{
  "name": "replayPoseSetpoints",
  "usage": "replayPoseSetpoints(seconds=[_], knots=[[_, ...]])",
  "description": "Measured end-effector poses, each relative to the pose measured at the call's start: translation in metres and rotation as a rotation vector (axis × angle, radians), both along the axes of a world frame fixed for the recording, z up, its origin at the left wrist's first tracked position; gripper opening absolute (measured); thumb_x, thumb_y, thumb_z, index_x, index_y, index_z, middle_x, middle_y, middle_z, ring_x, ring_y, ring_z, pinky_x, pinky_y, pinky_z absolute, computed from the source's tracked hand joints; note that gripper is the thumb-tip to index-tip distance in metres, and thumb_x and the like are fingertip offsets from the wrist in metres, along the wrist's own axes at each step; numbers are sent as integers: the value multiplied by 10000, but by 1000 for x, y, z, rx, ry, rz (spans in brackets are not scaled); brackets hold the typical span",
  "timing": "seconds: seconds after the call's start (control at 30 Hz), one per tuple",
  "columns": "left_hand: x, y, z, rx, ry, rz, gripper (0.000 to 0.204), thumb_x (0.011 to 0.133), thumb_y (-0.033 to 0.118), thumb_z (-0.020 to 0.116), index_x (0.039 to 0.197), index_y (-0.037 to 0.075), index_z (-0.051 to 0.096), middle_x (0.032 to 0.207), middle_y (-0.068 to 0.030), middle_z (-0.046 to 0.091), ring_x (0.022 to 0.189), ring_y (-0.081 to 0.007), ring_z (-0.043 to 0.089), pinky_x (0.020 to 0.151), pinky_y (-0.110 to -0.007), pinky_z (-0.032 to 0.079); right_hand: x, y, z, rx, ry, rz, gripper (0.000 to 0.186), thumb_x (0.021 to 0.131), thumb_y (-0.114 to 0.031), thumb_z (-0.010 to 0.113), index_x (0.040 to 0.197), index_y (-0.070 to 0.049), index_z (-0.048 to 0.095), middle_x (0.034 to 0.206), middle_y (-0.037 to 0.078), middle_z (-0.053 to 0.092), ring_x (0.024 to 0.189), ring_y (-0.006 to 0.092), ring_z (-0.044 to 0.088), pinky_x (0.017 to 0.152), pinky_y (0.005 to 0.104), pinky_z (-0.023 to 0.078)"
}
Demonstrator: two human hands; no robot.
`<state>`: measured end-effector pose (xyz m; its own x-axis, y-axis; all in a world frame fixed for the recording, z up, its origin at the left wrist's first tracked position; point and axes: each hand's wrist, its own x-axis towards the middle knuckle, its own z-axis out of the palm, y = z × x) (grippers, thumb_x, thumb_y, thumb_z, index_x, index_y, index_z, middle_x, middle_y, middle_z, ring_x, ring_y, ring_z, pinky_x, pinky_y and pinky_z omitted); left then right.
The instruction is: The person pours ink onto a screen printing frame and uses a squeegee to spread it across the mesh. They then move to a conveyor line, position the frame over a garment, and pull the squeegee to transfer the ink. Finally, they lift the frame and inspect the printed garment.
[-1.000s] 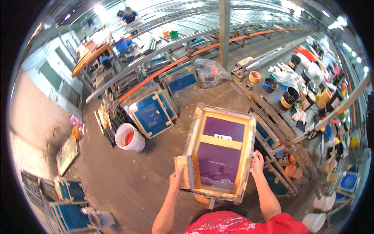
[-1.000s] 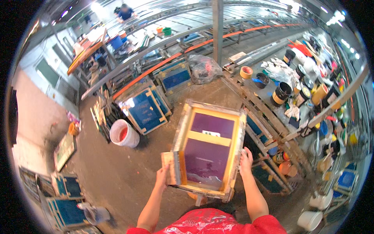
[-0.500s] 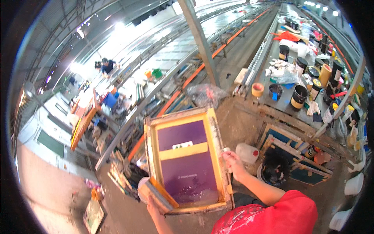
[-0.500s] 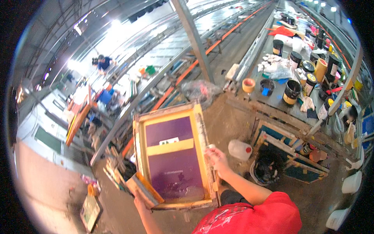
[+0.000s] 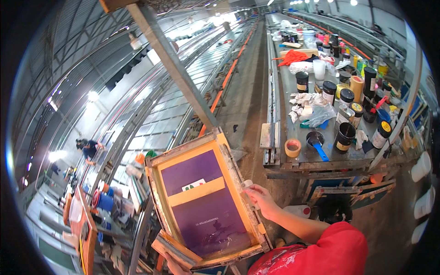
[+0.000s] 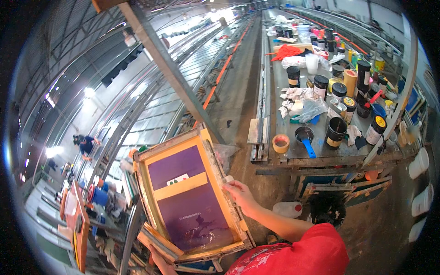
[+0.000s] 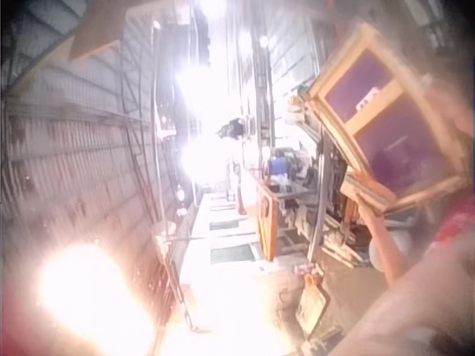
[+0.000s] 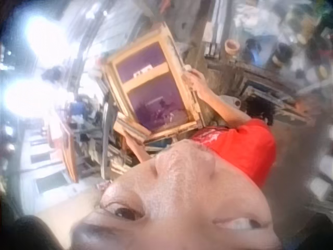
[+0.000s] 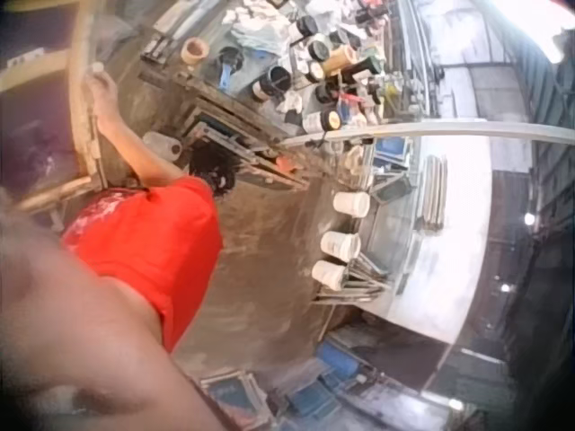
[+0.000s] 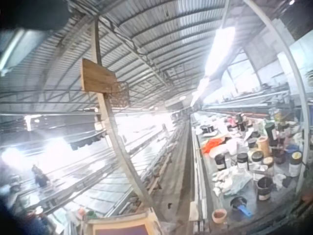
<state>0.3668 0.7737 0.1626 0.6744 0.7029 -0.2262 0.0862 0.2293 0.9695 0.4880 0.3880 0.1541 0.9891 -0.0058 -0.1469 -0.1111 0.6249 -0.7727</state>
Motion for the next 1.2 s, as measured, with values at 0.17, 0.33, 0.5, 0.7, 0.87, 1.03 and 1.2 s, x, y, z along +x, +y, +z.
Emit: replayPoseSetpoints(seconds=[0.17,0.33,0.5,0.7,0.87,1.03,1.2], knots=[[158,37,-25,-7,-39,-214,591,1045,498,464,1314,-22,545,1115,-141,685,913,-291,710,744,-400,588,84,-10,15,-5,-58,-204,158,991,-233,641,1006,-78,672,698,-91,418,633,30,346,588,222,276],[318,15,-17,-40,-114,-421,598,1013,477,567,1243,-74,570,1105,-141,687,933,-239,702,774,-362,581,168,-29,29,-63,-94,-390,151,999,-208,605,998,-69,664,702,-89,400,631,42,354,593,228,287],[436,-23,21,-70,-202,-676,531,1021,437,573,1200,-63,585,1070,-120,690,897,-206,699,755,-353,569,224,-49,32,-61,-58,-631,267,1030,-283,523,990,-42,630,748,-47,511,629,55,432,603,236,356],[557,-83,32,-156,-107,-934,486,1039,402,545,1184,-56,612,1061,-108,698,900,-194,698,759,-338,567,247,-90,22,15,35,-933,220,1001,-319,575,922,-114,582,746,-36,547,618,74,439,611,256,359],[646,-161,28,-147,-26,-1128,461,1037,385,552,1158,-51,636,1007,-98,708,836,-160,693,696,-314,555,260,-120,44,-91,38,-1121,172,995,-279,578,910,-130,560,815,-33,538,660,74,417,637,257,348],[747,-255,27,-160,-49,-1330,535,1010,441,590,1146,-74,621,978,-100,706,807,-154,690,686,-311,556,296,-155,52,-177,-60,-1230,173,1003,-298,572,930,-145,541,884,-38,533,698,68,402,659,248,339],[861,-350,40,-112,-34,-1403,565,1007,461,585,1178,-77,616,1003,-106,707,851,-169,696,737,-319,565,384,-215,58,-223,-96,-1336,158,1002,-281,581,951,-138,538,901,-31,536,710,67,401,666,243,340]])
